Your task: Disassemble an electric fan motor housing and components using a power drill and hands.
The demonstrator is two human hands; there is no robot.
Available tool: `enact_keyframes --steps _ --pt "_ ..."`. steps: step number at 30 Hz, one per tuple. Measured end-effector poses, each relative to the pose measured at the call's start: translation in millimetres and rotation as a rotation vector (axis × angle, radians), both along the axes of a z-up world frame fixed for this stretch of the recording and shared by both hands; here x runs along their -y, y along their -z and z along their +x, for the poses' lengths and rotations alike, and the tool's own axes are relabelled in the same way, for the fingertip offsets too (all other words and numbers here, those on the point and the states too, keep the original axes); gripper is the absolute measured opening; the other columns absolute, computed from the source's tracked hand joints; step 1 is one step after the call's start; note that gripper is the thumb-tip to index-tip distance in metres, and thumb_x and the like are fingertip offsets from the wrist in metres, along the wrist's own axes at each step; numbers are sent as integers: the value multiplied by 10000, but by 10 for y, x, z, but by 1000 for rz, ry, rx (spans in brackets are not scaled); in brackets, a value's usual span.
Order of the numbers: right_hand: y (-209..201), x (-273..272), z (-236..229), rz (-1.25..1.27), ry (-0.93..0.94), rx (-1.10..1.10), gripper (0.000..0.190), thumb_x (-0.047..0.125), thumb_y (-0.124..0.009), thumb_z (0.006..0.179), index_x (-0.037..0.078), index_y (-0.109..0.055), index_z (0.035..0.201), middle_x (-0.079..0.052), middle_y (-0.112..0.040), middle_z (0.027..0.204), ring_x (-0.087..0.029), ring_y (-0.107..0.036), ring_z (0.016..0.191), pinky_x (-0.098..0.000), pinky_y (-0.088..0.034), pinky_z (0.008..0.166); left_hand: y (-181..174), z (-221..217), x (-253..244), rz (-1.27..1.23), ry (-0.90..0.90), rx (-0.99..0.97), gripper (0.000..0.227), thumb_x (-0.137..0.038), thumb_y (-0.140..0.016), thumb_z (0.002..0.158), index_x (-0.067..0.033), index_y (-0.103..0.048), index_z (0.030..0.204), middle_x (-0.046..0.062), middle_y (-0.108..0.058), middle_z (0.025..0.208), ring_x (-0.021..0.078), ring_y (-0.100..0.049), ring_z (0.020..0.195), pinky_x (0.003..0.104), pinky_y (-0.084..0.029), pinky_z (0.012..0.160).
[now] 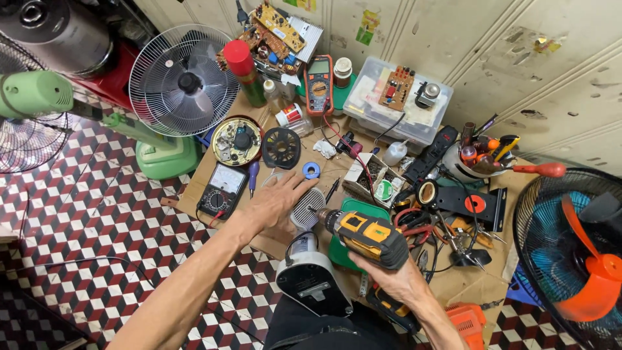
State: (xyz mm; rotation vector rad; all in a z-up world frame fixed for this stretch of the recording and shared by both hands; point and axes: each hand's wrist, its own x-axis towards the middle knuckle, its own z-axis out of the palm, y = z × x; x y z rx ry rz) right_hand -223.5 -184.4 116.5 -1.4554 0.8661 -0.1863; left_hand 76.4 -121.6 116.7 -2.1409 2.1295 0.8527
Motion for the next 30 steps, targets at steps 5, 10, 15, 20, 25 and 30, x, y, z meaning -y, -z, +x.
enact_keyframes --steps 5,10,15,20,25,30 --pt "-183 -14 89 -64 -19 20 472 202 -820 797 69 -680 1228 -62 -775 1166 -152 -730 1049 -319 -619 923 88 80 69 -26 108 -18 1170 -247 -991 501 -177 -339 1470 125 -394 1527 364 -338 1443 539 -325 1142" --pt "-237 0 106 -142 -12 140 432 187 -817 823 40 -673 1203 -65 -783 1121 -141 -723 988 -308 -609 864 52 47 57 -134 78 -112 1040 -228 -959 515 -141 -433 1408 133 -527 1426 348 -477 1362 482 -375 1136" --pt "-299 117 6 91 64 -154 307 196 -821 818 35 -746 1069 -66 -680 724 -145 -579 544 -311 -506 477 43 17 37 -257 -11 -195 1012 -248 -960 535 -103 -460 1403 167 -567 1376 376 -520 1308 460 -422 1094" --pt "-575 205 -213 84 71 -183 250 173 -831 793 41 -750 989 -41 -694 683 -133 -609 526 -308 -516 470 -48 -146 53 -304 9 -177 1079 -238 -954 433 -79 -467 1382 177 -586 1341 391 -538 1268 467 -436 1055" --pt "-448 260 -890 212 290 27 289 20 -813 759 -54 -703 1016 -108 -691 701 -178 -648 535 -340 -573 489 -186 -165 -61 -446 -81 -253 949 -306 -942 586 -95 -492 1394 174 -628 1290 380 -603 1223 445 -490 1025" --pt "-408 241 -1018 275 522 104 388 -19 -740 736 -26 -692 1121 -172 -766 875 -193 -637 524 -334 -536 465 -734 -190 -19 -353 -234 -312 1039 -353 -951 545 -77 -446 1411 185 -604 1324 365 -595 1231 445 -484 1024"
